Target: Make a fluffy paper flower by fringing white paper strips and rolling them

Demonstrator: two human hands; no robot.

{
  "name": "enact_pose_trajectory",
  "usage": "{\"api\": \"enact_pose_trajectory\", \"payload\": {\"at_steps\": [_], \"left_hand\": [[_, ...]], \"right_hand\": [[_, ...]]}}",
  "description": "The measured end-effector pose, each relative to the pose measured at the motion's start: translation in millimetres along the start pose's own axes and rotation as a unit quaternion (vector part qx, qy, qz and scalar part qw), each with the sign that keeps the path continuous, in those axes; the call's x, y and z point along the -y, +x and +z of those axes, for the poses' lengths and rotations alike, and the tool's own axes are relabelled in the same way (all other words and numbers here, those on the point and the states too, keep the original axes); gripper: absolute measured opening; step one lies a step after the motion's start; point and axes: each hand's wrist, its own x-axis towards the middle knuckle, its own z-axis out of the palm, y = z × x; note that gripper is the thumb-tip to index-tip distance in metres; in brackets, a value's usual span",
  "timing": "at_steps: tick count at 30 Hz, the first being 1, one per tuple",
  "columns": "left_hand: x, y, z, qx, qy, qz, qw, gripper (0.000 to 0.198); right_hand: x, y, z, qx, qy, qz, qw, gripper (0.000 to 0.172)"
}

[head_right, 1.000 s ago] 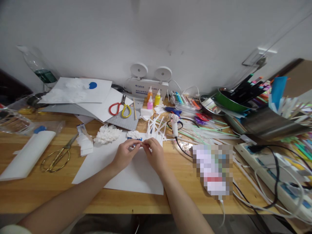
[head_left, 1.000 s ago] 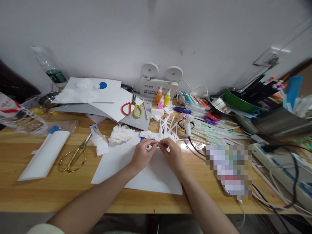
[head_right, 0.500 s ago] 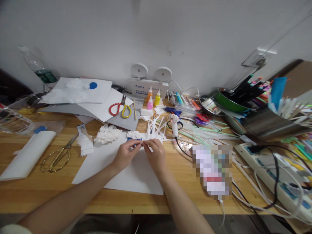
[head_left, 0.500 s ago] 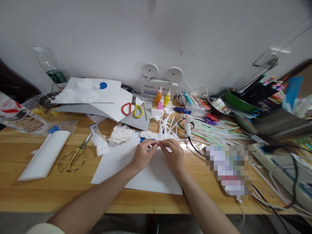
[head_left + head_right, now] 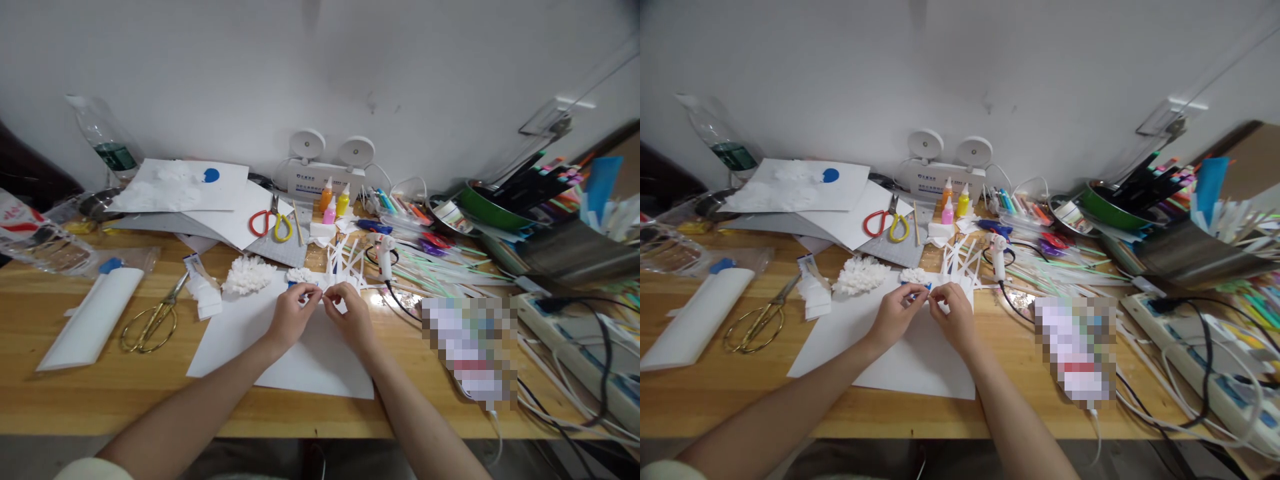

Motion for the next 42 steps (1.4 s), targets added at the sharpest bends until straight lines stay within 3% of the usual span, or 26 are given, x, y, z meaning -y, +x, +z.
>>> {"api": "enact_pose_trajectory", "payload": {"at_steps": [10,21,42], "left_hand": [[0.1,-0.9,0.9,0.014,-0.003,0.019,1.0,0.019],[0.3,-1.6,0.5,0.018,-0.003,0.029,0.999,0.02],[0.6,-1.4,1.0,0.011,0.001,0.025,1.0,0.019]], "right_hand": [[0.2,-0.3,-0.9,0.004,0.005,0.013,1.0,0.006],[3.6,-0.7,-3.8,-0.048,-0.012,0.056,0.997,0.005],[1.9,-2.0,-1.3,-0.058,-0.001,0.024,0.998,0.007]]}}
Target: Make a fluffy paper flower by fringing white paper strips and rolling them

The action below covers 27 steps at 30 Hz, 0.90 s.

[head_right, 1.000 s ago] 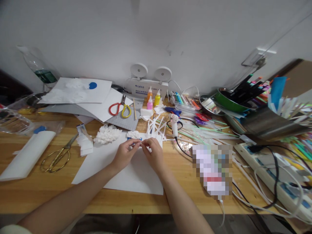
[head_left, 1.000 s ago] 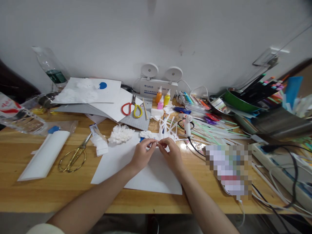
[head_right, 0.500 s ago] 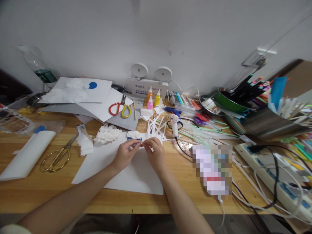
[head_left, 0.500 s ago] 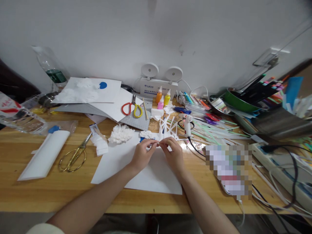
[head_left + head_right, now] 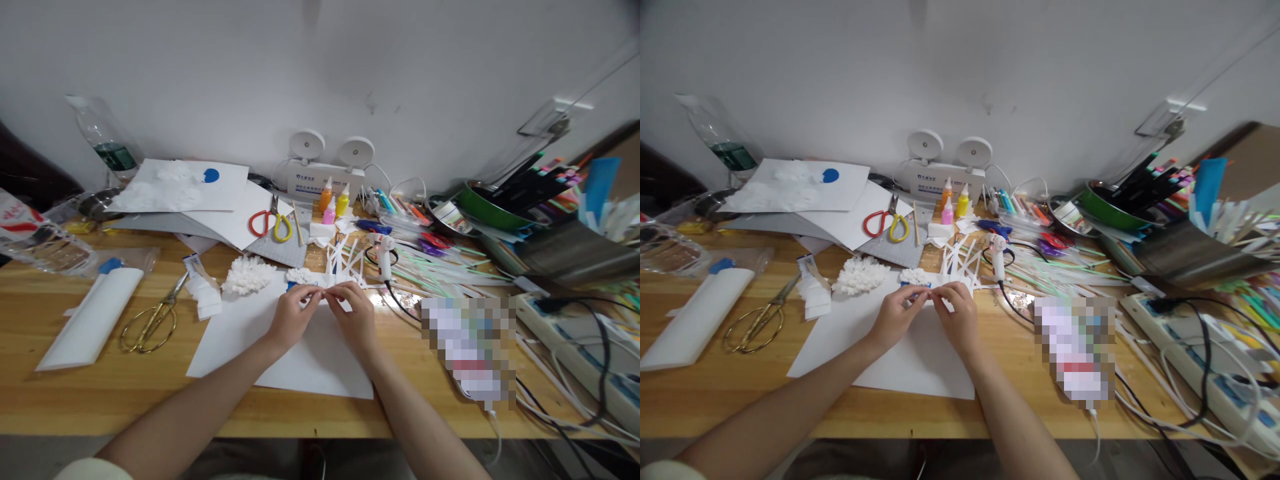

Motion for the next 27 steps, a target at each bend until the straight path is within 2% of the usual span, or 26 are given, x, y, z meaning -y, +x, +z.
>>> {"api": "enact_pose_trajectory", "payload": {"at_steps": [7,13,27], "left_hand": [[1.8,1.5,-0.4,-0.027,-0.012,-0.028,0.999,0.017],[1.2,1.4,0.0,-0.002,-0.008,-0.005,1.0,0.017],[1.9,-0.3,1.3,-0.003,-0.007,0.017,1.0,0.017]], "right_hand": [[2.2,2.1,0.0,0.038,0.024,0.0,0.999,0.008],[-0.2,2.3,1.4,0.058,0.038,0.001,0.998,0.008],[1.0,2.1,0.0,-0.007,0.017,0.032,0.999,0.004]]}}
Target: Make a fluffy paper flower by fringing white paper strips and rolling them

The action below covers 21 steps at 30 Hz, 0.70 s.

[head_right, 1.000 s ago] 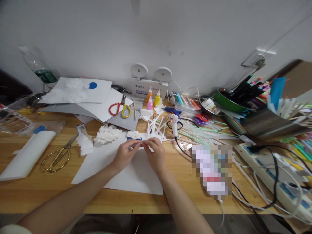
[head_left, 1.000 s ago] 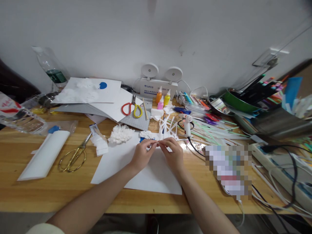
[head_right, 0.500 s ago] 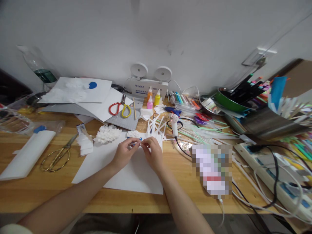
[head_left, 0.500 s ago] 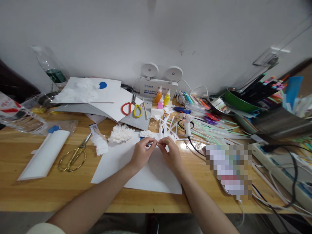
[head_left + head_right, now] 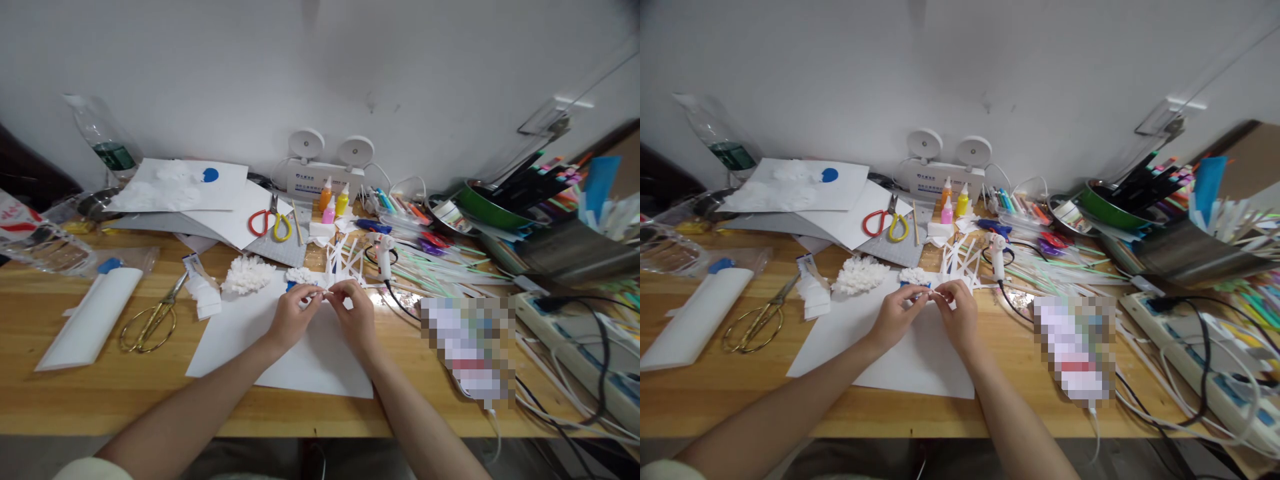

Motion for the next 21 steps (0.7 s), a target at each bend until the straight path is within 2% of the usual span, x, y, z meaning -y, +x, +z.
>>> {"api": "enact_pose_trajectory", "payload": {"at_steps": [10,21], "left_hand": [[0.3,1.4,-0.3,-0.001,0.0,-0.018,1.0,0.019],[1.5,2.7,-2.0,-0.016,0.017,0.007,1.0,0.016]], "right_hand": [[0.2,-2.0,0.3,-0.001,-0.006,-0.022,1.0,0.007],[-3.1,-0.5,3.2,0.087,0.039,-0.008,0.995,0.005]]}}
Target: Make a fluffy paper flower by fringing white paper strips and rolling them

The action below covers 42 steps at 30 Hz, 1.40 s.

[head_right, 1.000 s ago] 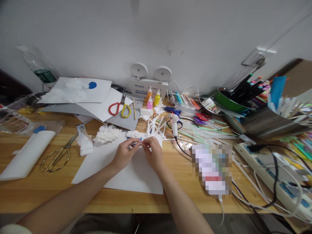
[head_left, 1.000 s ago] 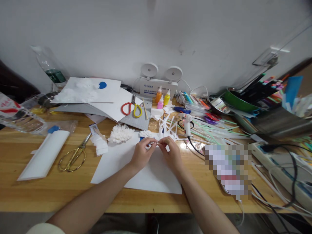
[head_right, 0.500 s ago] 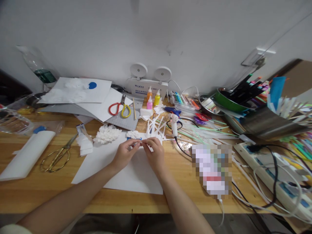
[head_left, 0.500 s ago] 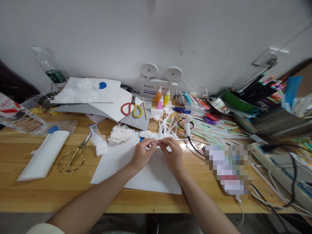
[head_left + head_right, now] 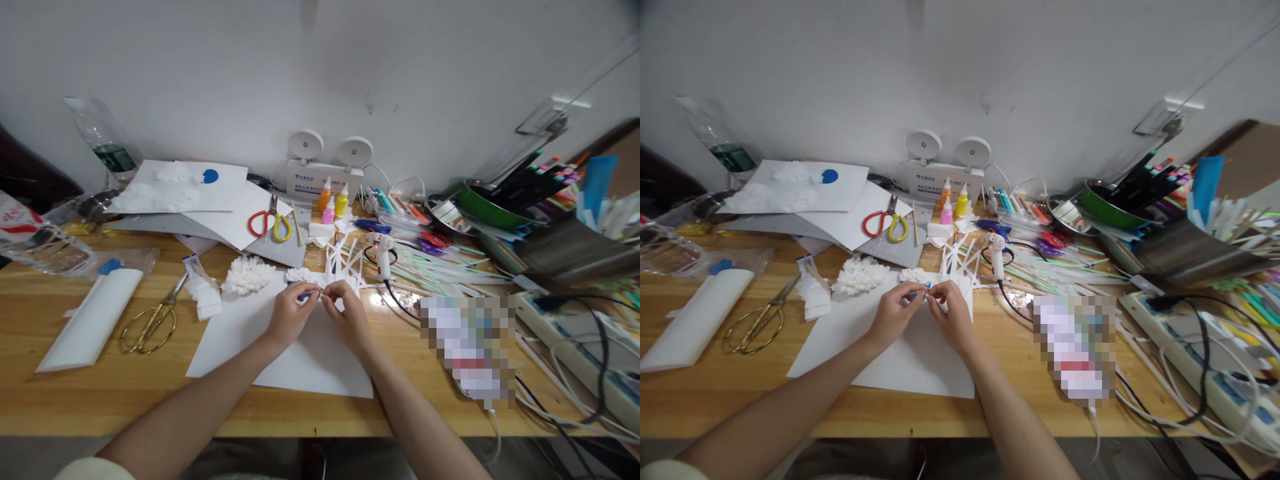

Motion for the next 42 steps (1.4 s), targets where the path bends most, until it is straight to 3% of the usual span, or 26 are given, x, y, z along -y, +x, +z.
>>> {"api": "enact_pose_trajectory", "payload": {"at_steps": [12,21,28,33,42], "left_hand": [[0.7,-0.8,2.0,0.019,-0.017,0.008,1.0,0.019],[-3.2,-1.8,1.9,0.028,-0.026,-0.005,0.999,0.02],[1.9,-3.1,4.4,0.025,-0.053,-0.031,0.998,0.023],[0.4,-3.2,4.0,0.03,-0.071,-0.035,0.996,0.023],[0.1,0.0,1.2,-0.015,-0.045,-0.037,0.998,0.018]], "right_hand": [[-1.4,0.0,-1.8,0.0,-0.003,0.003,1.0,0.006],[5.4,-0.2,-0.9,-0.075,-0.039,0.018,0.996,0.003],[5.2,-2.5,3.0,-0.11,-0.066,-0.02,0.991,0.012],[3.8,-2.2,3.8,-0.127,-0.087,-0.04,0.987,0.008],[4.8,-0.4,0.5,-0.053,-0.041,-0.003,0.998,0.005]]}}
